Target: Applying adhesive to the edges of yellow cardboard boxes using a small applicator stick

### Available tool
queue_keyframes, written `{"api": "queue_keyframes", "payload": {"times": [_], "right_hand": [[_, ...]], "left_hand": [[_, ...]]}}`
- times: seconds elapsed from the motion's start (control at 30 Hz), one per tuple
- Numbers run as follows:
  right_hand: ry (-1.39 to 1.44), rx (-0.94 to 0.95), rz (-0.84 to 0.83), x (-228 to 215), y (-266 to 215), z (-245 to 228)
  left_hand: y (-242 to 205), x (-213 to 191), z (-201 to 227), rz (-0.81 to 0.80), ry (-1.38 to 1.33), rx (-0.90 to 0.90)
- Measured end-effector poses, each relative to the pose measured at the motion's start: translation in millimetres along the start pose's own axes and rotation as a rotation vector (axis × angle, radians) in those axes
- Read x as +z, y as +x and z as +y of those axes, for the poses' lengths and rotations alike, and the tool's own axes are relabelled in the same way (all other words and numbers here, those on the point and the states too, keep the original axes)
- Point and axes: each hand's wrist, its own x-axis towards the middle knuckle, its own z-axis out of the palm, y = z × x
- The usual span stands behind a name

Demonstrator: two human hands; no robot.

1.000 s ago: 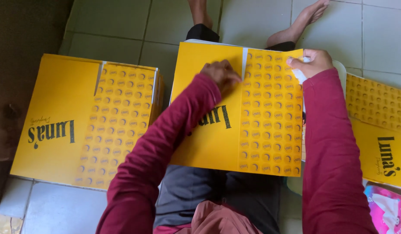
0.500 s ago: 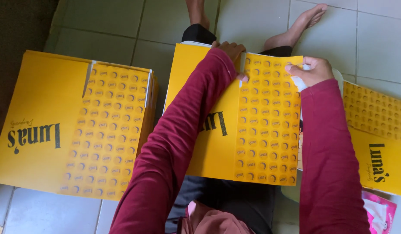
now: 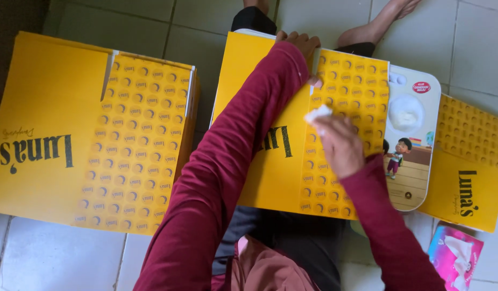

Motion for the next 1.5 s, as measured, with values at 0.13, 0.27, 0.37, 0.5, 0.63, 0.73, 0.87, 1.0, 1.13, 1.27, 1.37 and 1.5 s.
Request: {"api": "queue_keyframes", "payload": {"times": [0.13,0.27,0.37,0.5,0.63,0.73,0.87,1.0,1.13,1.27,1.37,1.5], "right_hand": [[-0.103,-0.192,-0.005,0.9,-58.9,-47.1],[0.01,-0.275,-0.022,-25.8,-59.2,-89.2],[-0.229,-0.206,0.001,8.5,-64.2,-50.0],[-0.248,-0.16,-0.029,6.0,-7.2,-39.2],[-0.323,-0.192,-0.055,10.5,34.2,-18.3],[-0.337,-0.167,-0.054,15.0,55.4,-4.8],[-0.149,-0.262,0.078,19.3,78.1,14.5],[-0.005,0.036,0.005,-6.0,50.5,-7.9],[-0.056,0.03,-0.038,0.1,-35.8,-36.8],[0.026,-0.068,-0.042,-7.6,-91.6,-79.9],[0.088,-0.239,0.035,-12.2,-78.1,-98.8],[-0.13,-0.242,0.087,14.8,-62.5,-63.5]], "left_hand": [[-2.1,-7.3,1.6,-0.015,0.003,-0.018],[-6.7,-11.2,4.2,-0.022,-0.011,-0.023],[-8.4,-15.5,5.8,-0.053,-0.016,-0.039],[-5.6,-12.5,5.0,-0.032,0.003,-0.048],[-6.3,-12.7,4.7,-0.037,0.009,-0.046],[-1.2,-10.7,5.1,-0.048,0.026,-0.05],[8.4,2.9,-1.1,0.027,0.05,-0.036],[-9.8,-10.4,7.0,0.006,0.063,-0.058],[-32.8,-27.7,10.8,-0.067,0.03,-0.052],[-35.4,-33.1,13.4,-0.09,-0.016,-0.043],[-21.6,-21.8,9.4,-0.059,-0.003,-0.045],[-23.3,-22.8,9.4,-0.066,-0.009,-0.045]]}}
